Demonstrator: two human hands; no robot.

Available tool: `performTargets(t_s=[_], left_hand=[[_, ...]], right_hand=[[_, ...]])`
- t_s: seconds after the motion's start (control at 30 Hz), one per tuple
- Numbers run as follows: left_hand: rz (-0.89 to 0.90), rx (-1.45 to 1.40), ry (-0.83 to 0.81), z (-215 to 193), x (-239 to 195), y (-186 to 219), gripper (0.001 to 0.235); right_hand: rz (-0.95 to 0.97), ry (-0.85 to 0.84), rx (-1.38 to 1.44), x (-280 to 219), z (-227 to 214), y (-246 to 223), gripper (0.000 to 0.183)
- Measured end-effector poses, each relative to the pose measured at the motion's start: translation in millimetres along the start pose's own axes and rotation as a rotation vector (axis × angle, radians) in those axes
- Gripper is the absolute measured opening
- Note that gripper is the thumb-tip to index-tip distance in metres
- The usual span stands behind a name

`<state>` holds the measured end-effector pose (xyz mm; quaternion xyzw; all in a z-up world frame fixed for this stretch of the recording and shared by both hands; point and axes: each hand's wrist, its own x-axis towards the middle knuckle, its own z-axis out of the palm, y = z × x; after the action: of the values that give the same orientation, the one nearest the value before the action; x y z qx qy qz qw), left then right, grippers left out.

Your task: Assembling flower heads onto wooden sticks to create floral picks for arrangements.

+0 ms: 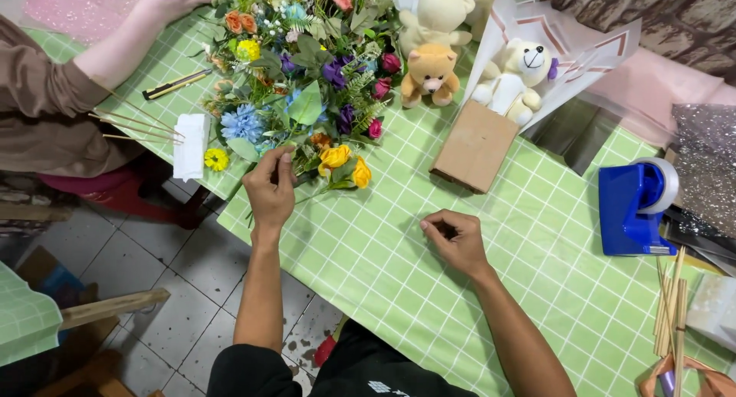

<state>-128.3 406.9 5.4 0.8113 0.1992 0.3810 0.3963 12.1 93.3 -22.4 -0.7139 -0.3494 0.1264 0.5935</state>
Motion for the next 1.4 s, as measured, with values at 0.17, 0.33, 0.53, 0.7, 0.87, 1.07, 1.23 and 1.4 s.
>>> performTargets(t_s=[0.17, 0.33, 0.53, 0.7, 0.87, 1.07, 1.23, 1.4], left_hand=[[0.039, -0.064, 0.046, 0, 1, -6, 0.024], [0.082, -0.107, 0.084, 10, 3, -3, 0.023], [0.135, -0.208, 0.258, 5, 18, -1, 0.022], [0.003, -0.109, 0.183, -4, 41, 3, 0.023], [0.052, -0.030, 0.261, -1, 62, -11, 0.025], [0.242, -0.128, 0.340, 0, 110, 11, 0.023], [0.255, -0.217, 0.405, 0, 123, 53, 0.022], [0.218, -0.274, 0.339, -5, 122, 74, 0.024]], right_hand=[[0.001, 0.019, -0.005, 1, 1, -6, 0.010], [-0.001, 0.023, 0.006, 1, 0, -8, 0.010], [-0.002, 0.004, 0.004, 2, 0, -5, 0.010], [0.007, 0.003, -0.006, 1, 0, -3, 0.009], [0.002, 0.002, -0.009, 1, 0, 1, 0.008], [-0.005, 0.001, -0.007, 2, -1, 1, 0.009], [-0.067, -0.042, -0.035, -3, -2, 3, 0.011], [-0.090, -0.036, -0.035, -2, -2, 4, 0.010]])
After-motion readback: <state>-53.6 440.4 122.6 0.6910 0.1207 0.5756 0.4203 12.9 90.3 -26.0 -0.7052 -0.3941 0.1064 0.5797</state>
